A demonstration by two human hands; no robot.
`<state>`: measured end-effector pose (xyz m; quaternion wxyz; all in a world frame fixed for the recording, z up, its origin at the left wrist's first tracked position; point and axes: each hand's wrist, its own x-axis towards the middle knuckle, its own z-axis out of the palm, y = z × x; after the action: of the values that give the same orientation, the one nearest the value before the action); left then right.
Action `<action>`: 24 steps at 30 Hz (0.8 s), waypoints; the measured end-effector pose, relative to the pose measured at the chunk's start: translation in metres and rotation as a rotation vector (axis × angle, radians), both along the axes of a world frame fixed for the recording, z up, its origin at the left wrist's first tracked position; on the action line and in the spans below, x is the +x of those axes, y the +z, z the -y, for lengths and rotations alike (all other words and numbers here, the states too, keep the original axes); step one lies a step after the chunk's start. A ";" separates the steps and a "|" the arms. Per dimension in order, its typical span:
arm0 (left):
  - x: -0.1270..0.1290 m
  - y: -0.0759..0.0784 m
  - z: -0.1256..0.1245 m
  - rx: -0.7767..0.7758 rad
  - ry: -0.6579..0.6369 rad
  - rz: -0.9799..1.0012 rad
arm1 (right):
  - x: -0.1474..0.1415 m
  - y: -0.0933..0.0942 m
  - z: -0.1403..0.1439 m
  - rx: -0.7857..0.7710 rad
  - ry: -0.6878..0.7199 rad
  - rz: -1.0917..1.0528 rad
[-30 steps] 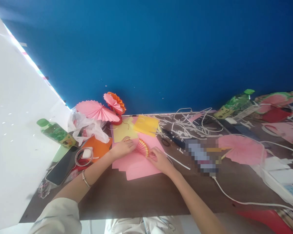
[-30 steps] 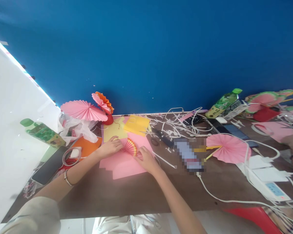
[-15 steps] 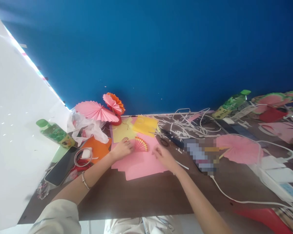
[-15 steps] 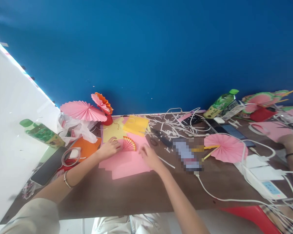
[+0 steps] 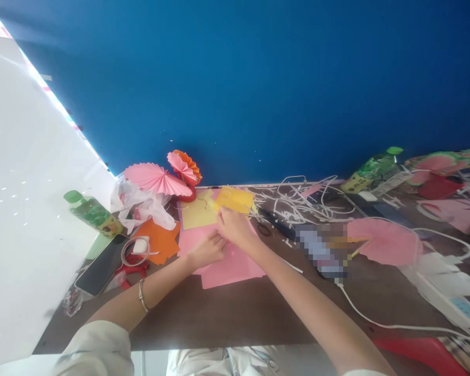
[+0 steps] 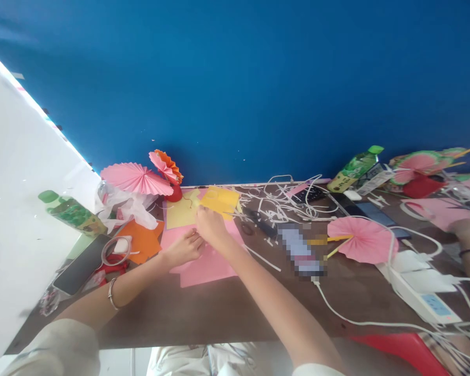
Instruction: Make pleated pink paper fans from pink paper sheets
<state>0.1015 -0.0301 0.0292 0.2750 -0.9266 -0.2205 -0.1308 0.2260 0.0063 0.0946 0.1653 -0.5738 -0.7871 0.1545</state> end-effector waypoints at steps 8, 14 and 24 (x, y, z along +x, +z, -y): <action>-0.004 0.004 0.007 0.076 0.074 0.041 | 0.020 -0.032 0.036 -0.084 0.012 -0.027; -0.001 0.001 0.008 0.031 0.111 0.092 | 0.034 -0.054 0.042 -0.145 -0.033 -0.152; 0.003 -0.004 0.008 -0.297 0.253 0.220 | 0.042 -0.063 0.045 -0.168 -0.070 -0.328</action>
<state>0.1046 -0.0384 0.0251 0.1238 -0.9021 -0.3804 -0.1619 0.2678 -0.0392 0.0320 0.2483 -0.5795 -0.7136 0.3053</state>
